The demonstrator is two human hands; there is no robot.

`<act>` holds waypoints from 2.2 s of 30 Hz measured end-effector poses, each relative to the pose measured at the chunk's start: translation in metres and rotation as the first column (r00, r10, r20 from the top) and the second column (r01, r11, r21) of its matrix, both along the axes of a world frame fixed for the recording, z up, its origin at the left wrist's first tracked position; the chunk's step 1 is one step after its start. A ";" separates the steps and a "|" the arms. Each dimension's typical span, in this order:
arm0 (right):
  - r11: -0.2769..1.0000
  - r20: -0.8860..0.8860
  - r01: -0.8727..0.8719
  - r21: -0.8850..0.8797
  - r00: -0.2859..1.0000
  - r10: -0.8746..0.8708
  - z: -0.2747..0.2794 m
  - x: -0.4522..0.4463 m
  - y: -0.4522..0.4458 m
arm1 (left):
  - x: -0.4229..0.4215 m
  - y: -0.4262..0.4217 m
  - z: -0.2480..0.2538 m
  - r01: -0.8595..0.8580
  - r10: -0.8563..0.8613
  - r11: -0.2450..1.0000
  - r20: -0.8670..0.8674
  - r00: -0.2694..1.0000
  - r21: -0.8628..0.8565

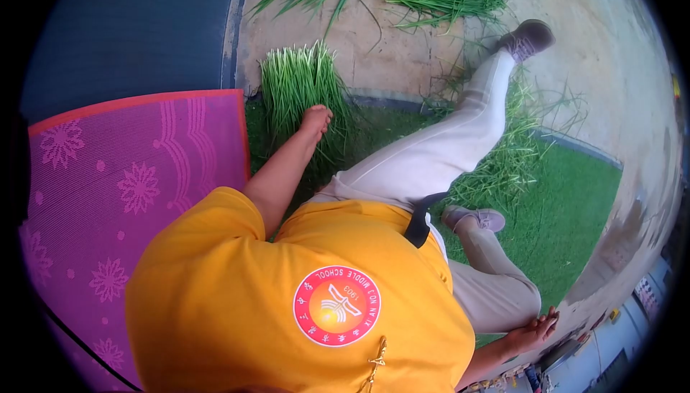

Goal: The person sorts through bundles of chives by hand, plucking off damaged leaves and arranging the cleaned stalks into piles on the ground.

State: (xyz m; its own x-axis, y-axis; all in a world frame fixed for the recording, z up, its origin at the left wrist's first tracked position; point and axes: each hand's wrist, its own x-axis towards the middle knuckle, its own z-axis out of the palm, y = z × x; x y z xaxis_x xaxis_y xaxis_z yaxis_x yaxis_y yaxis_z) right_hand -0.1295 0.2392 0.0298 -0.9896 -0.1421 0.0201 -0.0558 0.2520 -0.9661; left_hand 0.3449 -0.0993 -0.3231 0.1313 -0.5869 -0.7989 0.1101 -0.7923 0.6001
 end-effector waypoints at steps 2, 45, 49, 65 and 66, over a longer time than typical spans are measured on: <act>1.000 0.001 0.005 -0.015 1.000 -0.005 0.000 0.001 -0.001 | -0.001 0.000 -0.004 -0.035 0.038 0.998 0.067 0.997 -0.049; 0.951 0.263 -0.308 0.041 0.921 0.287 0.000 -0.070 0.036 | 0.053 0.189 0.050 0.475 -0.484 0.874 0.111 0.868 0.099; 0.952 0.190 -0.271 0.139 0.951 0.243 -0.002 -0.069 -0.002 | 0.065 0.202 0.042 0.319 -0.321 0.938 -0.010 0.947 0.135; 0.800 0.257 -0.496 0.339 0.866 0.428 -0.017 -0.078 -0.035 | 0.079 0.212 -0.024 0.229 -0.234 0.972 0.214 0.948 0.047; 0.798 0.259 -0.494 0.346 0.867 0.425 -0.016 -0.078 -0.034 | 0.079 0.208 -0.019 0.161 -0.163 0.987 0.171 0.972 0.030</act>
State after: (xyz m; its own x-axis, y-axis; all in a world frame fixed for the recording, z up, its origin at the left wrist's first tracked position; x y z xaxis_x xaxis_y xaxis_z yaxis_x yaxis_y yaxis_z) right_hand -0.2075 0.2050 0.0140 -0.7893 -0.5428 -0.2869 -0.1158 0.5905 -0.7987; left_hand 0.4238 0.1083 -0.3423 0.1722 -0.5990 -0.7820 -0.1246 -0.8007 0.5859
